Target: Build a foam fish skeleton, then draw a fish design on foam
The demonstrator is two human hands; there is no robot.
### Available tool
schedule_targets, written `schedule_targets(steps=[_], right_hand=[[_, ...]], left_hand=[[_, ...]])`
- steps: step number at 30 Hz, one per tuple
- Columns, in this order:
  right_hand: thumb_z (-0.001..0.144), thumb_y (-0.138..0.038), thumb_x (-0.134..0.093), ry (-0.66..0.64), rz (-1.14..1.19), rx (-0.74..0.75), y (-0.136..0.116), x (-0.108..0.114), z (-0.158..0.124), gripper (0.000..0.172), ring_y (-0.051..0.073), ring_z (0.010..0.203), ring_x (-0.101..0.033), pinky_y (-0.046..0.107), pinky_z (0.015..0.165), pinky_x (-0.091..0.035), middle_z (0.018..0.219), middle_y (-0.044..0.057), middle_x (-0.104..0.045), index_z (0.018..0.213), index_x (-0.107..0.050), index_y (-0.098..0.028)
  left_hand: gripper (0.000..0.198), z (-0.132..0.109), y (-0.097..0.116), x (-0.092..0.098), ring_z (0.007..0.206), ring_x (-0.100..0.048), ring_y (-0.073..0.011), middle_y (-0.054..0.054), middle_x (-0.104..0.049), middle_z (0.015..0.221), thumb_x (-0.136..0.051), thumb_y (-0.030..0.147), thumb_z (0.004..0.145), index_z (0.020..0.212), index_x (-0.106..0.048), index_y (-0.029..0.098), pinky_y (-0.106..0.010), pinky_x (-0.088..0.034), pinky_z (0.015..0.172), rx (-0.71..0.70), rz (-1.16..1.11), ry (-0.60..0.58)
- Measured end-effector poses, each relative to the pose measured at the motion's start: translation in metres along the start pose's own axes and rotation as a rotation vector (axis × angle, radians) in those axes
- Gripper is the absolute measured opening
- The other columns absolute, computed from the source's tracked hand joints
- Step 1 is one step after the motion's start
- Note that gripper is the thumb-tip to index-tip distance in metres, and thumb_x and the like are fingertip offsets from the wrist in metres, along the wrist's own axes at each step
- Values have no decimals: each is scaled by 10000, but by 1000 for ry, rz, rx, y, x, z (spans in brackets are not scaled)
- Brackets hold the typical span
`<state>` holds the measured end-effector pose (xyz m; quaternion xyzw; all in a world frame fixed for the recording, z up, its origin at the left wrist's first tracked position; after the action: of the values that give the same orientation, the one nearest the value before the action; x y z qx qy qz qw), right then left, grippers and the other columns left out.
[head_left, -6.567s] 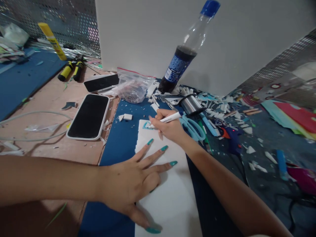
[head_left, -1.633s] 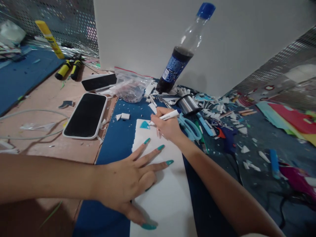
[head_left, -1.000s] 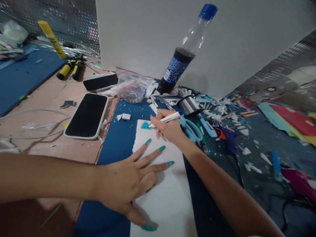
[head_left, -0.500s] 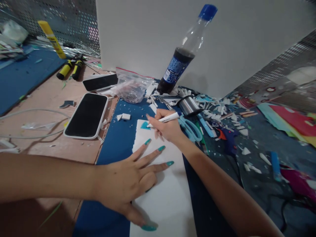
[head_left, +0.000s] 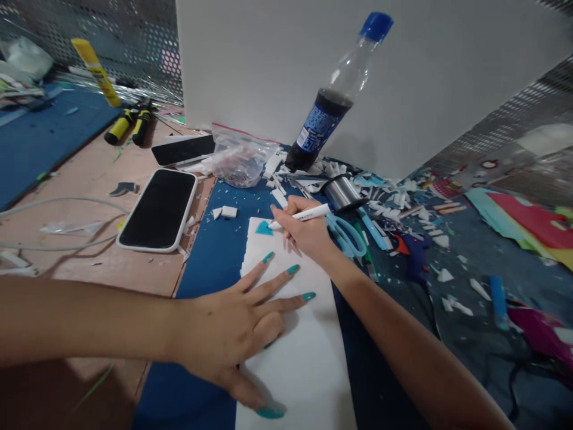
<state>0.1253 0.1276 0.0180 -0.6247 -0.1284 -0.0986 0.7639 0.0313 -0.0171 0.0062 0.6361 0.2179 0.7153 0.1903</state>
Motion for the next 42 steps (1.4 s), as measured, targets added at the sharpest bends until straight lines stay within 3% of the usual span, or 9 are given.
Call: schedule_targets(steps=[4, 8, 18, 42], right_hand=[[839, -383, -636, 11, 13, -35, 2, -4, -2, 430, 58, 308, -383, 210, 343, -282, 400, -82, -454, 538, -383, -209], [836, -385, -646, 11, 0, -49, 2, -8, -5, 433, 62, 345, -444, 198, 351, -308, 430, -75, -450, 535, -395, -202], [835, -395, -651, -18, -18, -48, 4, -11, -5, 440, 59, 364, -433, 200, 360, -325, 438, -76, -432, 530, -399, -202], [826, -352, -669, -104, -14, -43, -2, -18, -5, 441, 58, 367, -416, 202, 369, -310, 427, -79, -396, 512, -399, -199]], left_hand=[[595, 0, 0, -1, 1439, -4, -431, -202, -246, 1538, -494, 599, 835, 1104, -526, 70, -657, 11, 1130, -1, 15, 0], [632, 0, 1, 0, 1443, 0, -420, -214, -273, 1525, -524, 590, 817, 1155, -522, 57, -637, -4, 1141, -14, 18, 29], [627, 0, 1, 4, 1449, -11, -402, -222, -315, 1505, -566, 548, 806, 1200, -521, 63, -638, -4, 1144, -17, -41, 92], [612, -1, 0, 1, 1448, 0, -399, -201, -292, 1523, -544, 563, 811, 1184, -511, 79, -624, -24, 1153, -4, 3, 67]])
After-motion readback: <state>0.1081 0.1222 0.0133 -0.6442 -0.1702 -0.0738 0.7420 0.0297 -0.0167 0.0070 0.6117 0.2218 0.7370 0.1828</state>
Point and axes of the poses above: each hand's wrist, its own z-axis towards the middle knuckle, its own x-axis out of the back of the hand, y = z × x, the point moved 9 cm from there along z, towards the middle knuckle
